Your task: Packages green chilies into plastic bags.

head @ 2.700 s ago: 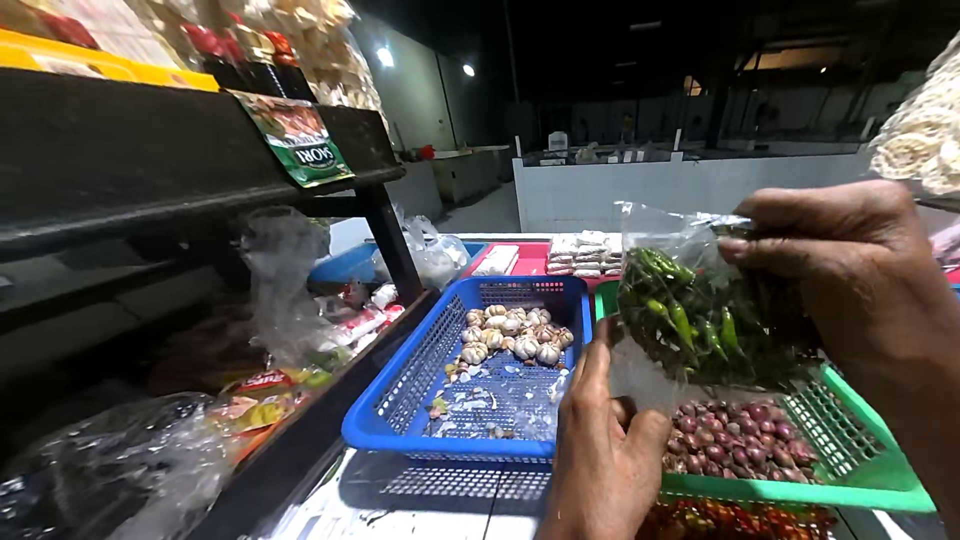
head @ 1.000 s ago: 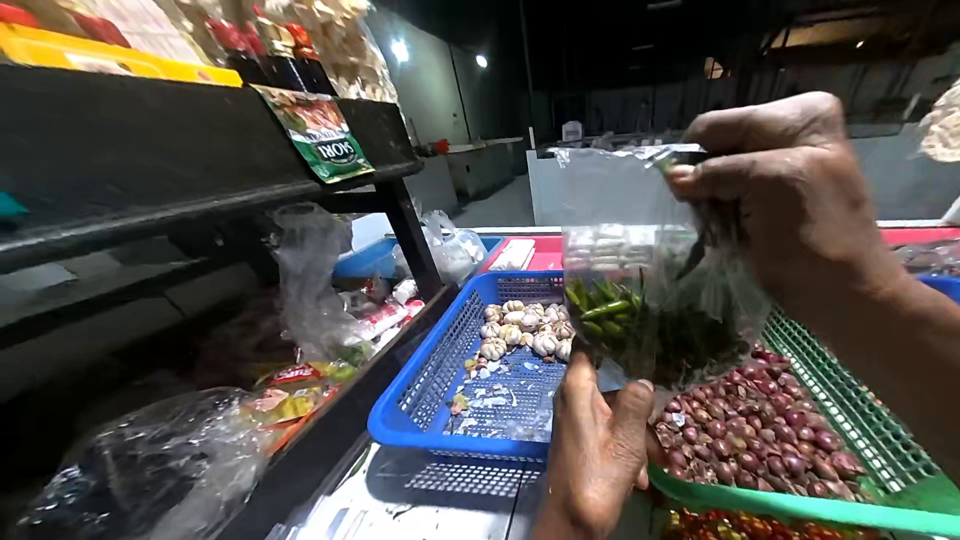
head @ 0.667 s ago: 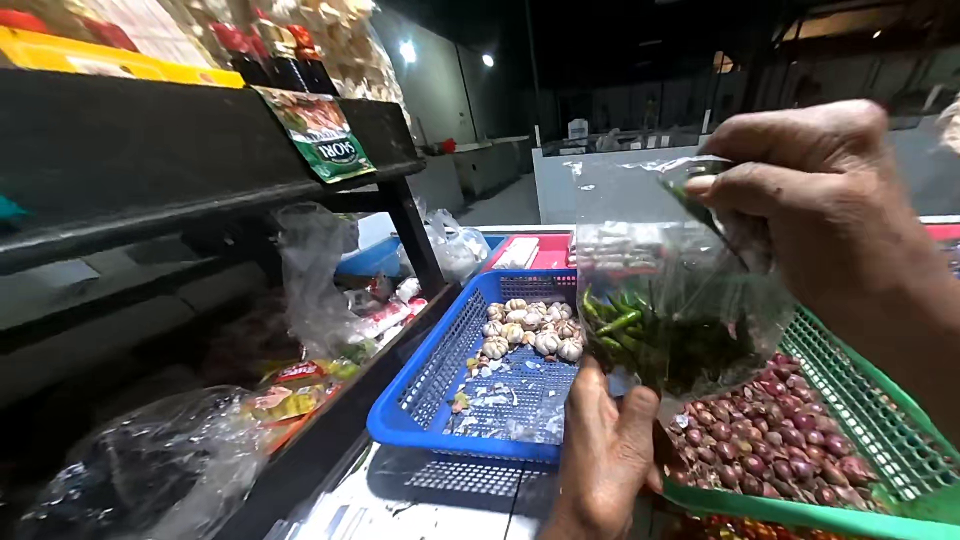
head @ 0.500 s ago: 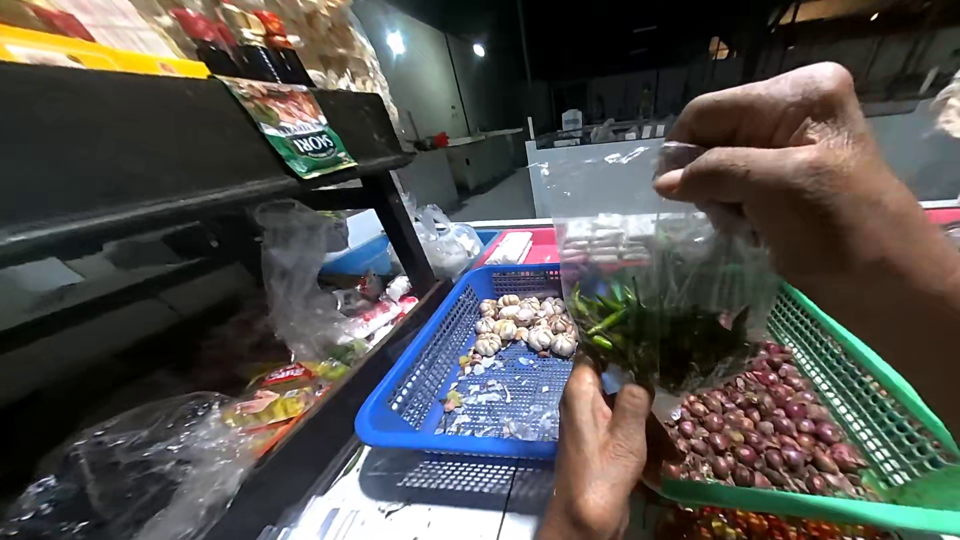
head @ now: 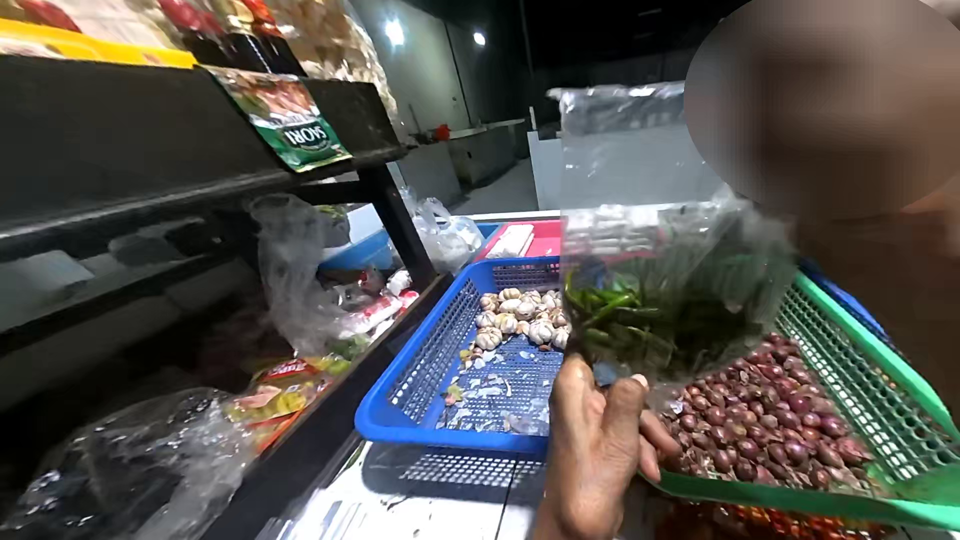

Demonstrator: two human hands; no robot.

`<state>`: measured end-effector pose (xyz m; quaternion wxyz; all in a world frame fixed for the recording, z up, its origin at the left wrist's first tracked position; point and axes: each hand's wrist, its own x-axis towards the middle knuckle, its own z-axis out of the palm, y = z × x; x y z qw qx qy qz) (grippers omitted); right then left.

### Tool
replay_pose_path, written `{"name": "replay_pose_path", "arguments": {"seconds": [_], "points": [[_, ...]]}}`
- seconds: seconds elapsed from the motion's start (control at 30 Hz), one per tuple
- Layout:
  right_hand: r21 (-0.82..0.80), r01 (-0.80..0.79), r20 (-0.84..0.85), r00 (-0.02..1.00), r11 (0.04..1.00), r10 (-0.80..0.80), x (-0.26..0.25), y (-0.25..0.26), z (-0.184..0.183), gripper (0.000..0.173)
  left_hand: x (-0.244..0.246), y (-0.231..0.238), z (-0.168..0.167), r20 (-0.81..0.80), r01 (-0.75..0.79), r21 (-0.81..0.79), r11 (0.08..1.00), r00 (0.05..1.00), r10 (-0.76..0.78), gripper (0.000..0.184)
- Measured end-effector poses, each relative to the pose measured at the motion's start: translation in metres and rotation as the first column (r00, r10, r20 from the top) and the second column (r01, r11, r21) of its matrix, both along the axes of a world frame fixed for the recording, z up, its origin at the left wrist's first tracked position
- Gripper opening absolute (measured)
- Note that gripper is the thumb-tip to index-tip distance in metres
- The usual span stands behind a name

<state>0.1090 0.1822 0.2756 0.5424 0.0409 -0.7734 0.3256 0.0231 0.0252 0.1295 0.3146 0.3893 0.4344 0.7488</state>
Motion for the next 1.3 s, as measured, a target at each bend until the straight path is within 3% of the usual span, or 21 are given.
{"name": "replay_pose_path", "arguments": {"seconds": [0.07, 0.13, 0.2, 0.37, 0.5, 0.63, 0.7, 0.77, 0.83, 0.93, 1.03, 1.1, 1.17, 1.3], "points": [[-0.070, -0.047, 0.067, 0.996, 0.996, 0.052, -0.001, 0.000, -0.001, 0.030, -0.007, -0.001, 0.000, -0.013, -0.007, -0.016, 1.000, 1.000, 0.007, 0.029], [0.026, -0.090, 0.101, 0.991, 0.996, 0.087, -0.001, -0.009, -0.001, 0.028, -0.012, 0.000, 0.000, -0.017, -0.091, -0.050, 0.995, 0.996, 0.090, 0.034], [0.095, -0.133, 0.101, 0.987, 0.987, 0.123, -0.002, -0.019, -0.003, 0.024, -0.012, 0.000, 0.003, 0.013, -0.153, -0.048, 0.987, 0.988, 0.154, 0.025], [-0.238, -0.246, 0.050, 0.963, 0.940, 0.265, -0.008, -0.018, -0.028, 0.019, -0.013, 0.000, 0.006, 0.306, -0.063, 0.034, 0.997, 0.951, 0.049, 0.017], [-0.401, -0.297, 0.004, 0.945, 0.867, 0.326, 0.009, -0.011, -0.078, 0.040, -0.018, 0.001, 0.017, 0.467, -0.192, -0.012, 0.981, 0.867, 0.176, 0.029], [-0.534, -0.205, 0.064, 0.958, 0.820, 0.280, 0.015, -0.030, -0.141, 0.075, -0.019, 0.002, 0.019, 0.579, -0.228, 0.013, 0.974, 0.795, 0.179, 0.036], [-0.598, -0.167, 0.111, 0.951, 0.784, 0.288, 0.010, -0.046, -0.164, 0.083, -0.017, 0.002, 0.020, 0.585, -0.243, 0.025, 0.970, 0.790, 0.183, 0.035], [-0.586, -0.113, 0.121, 0.967, 0.803, 0.225, 0.005, -0.060, -0.166, 0.078, -0.013, -0.001, 0.020, 0.527, -0.228, 0.044, 0.973, 0.832, 0.171, 0.032], [-0.508, -0.038, 0.122, 0.986, 0.861, 0.116, 0.002, -0.062, -0.151, 0.056, -0.013, -0.004, 0.016, 0.417, -0.181, 0.058, 0.982, 0.898, 0.140, 0.028], [-0.434, 0.027, 0.084, 0.996, 0.900, 0.010, -0.003, -0.055, -0.132, 0.031, -0.017, -0.005, 0.009, 0.082, -0.194, -0.034, 0.980, 0.977, 0.196, 0.018], [-0.499, -0.004, 0.033, 0.999, 0.867, 0.024, -0.007, -0.055, -0.126, 0.028, -0.017, -0.005, 0.006, -0.286, -0.436, -0.047, 0.899, 0.868, 0.407, 0.021], [-0.542, -0.029, 0.026, 0.998, 0.840, 0.051, -0.008, -0.056, -0.125, 0.029, -0.019, -0.009, 0.009, -0.431, -0.523, -0.001, 0.852, 0.769, 0.472, 0.030], [-0.560, -0.048, 0.013, 0.998, 0.827, 0.067, -0.010, -0.055, -0.126, 0.029, -0.024, -0.013, 0.011, -0.474, -0.521, -0.005, 0.854, 0.753, 0.457, 0.036], [-0.607, -0.071, -0.028, 0.997, 0.791, 0.068, -0.008, -0.054, -0.130, 0.031, -0.035, -0.014, 0.010, -0.420, -0.428, -0.054, 0.902, 0.829, 0.368, 0.047]]}}
